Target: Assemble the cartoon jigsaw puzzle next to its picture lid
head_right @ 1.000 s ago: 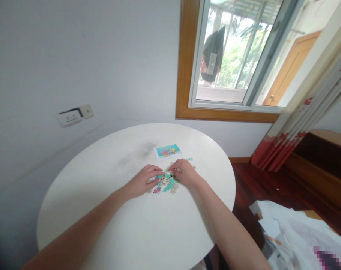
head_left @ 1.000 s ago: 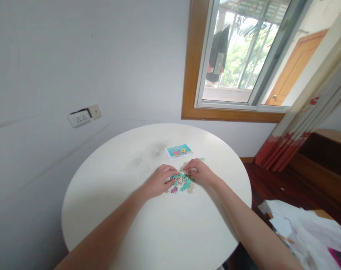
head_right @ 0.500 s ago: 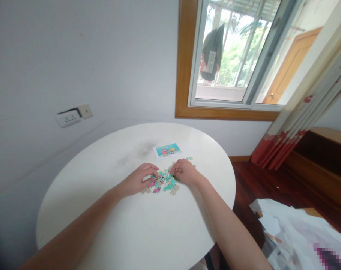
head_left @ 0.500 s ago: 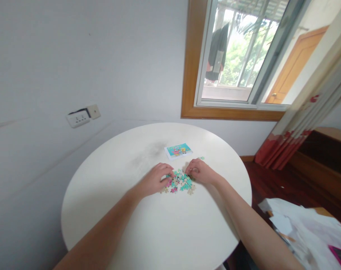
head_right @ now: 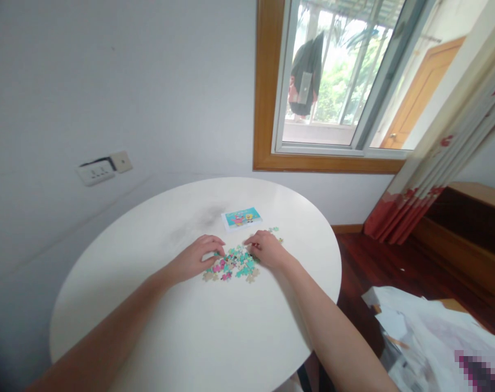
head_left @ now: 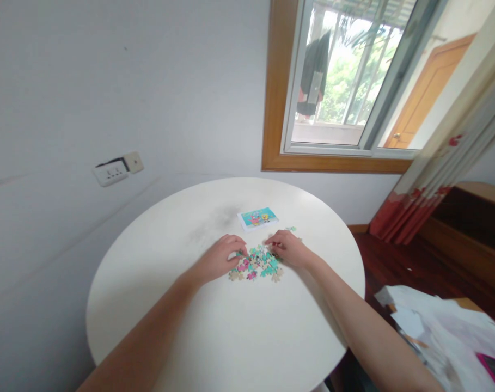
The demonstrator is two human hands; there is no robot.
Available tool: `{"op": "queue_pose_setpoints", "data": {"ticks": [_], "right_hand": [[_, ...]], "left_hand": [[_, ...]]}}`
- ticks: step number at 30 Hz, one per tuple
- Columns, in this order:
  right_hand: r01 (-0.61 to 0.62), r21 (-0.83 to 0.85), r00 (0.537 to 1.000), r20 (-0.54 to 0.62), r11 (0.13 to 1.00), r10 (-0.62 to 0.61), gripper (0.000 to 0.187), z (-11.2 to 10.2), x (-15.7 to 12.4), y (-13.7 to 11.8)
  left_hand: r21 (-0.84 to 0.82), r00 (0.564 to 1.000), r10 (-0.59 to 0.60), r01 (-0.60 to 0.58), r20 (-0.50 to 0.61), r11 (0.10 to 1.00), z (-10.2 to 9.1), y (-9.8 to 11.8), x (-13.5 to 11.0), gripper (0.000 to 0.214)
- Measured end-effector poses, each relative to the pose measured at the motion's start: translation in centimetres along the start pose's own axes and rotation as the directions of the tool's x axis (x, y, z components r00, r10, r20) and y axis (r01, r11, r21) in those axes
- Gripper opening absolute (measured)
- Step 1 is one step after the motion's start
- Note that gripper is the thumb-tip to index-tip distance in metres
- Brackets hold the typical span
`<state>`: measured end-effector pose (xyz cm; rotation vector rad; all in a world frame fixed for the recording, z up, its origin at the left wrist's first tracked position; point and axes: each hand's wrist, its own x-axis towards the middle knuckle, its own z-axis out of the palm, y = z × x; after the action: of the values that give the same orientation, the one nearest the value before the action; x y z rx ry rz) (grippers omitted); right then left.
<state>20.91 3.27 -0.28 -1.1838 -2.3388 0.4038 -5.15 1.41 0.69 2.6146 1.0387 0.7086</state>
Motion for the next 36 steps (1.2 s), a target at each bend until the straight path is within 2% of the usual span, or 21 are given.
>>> {"op": "queue_pose_setpoints", "data": {"ticks": [4,11,16,19,23,29,36], "right_hand": [[0.034,-0.010,0.999,-0.037,0.999,-0.034,0.025,0.8,0.6,0.1],[-0.045,-0.037,0.998,-0.034,0.998,0.043,0.014,1.3,1.3,-0.1],[-0.215,-0.147,0.976,-0.058,0.965,0.209,0.014,1.0,1.1,-0.5],[-0.343,-0.225,0.937,-0.153,0.912,0.315,0.015,0.7,1.0,-0.1],[-0.421,-0.280,0.898,-0.265,0.863,0.352,0.015,0.2,0.9,1.1],[-0.442,-0.265,0.878,-0.323,0.857,0.353,0.022,-0.4,0.7,2.4],[-0.352,-0.303,0.930,-0.220,0.885,0.294,0.031,-0.7,0.2,1.8]], "left_hand": [[-0.012,1.000,0.005,-0.005,-0.004,1.000,0.2,-0.2,0.0,0.019],[-0.026,0.999,0.020,-0.021,-0.032,0.999,0.3,-0.1,0.1,0.017],[-0.019,0.999,0.024,-0.025,-0.037,1.000,0.5,-0.4,0.0,0.018],[-0.016,0.999,0.029,-0.029,-0.028,0.999,0.5,-0.4,0.0,0.019],[-0.012,0.999,0.039,-0.039,-0.028,0.999,0.5,-0.3,0.0,0.021],[-0.012,0.999,0.050,-0.050,-0.017,0.999,0.8,-0.7,0.1,0.021],[-0.011,0.999,0.046,-0.046,-0.011,0.999,0.6,-0.3,0.2,0.020]]}}
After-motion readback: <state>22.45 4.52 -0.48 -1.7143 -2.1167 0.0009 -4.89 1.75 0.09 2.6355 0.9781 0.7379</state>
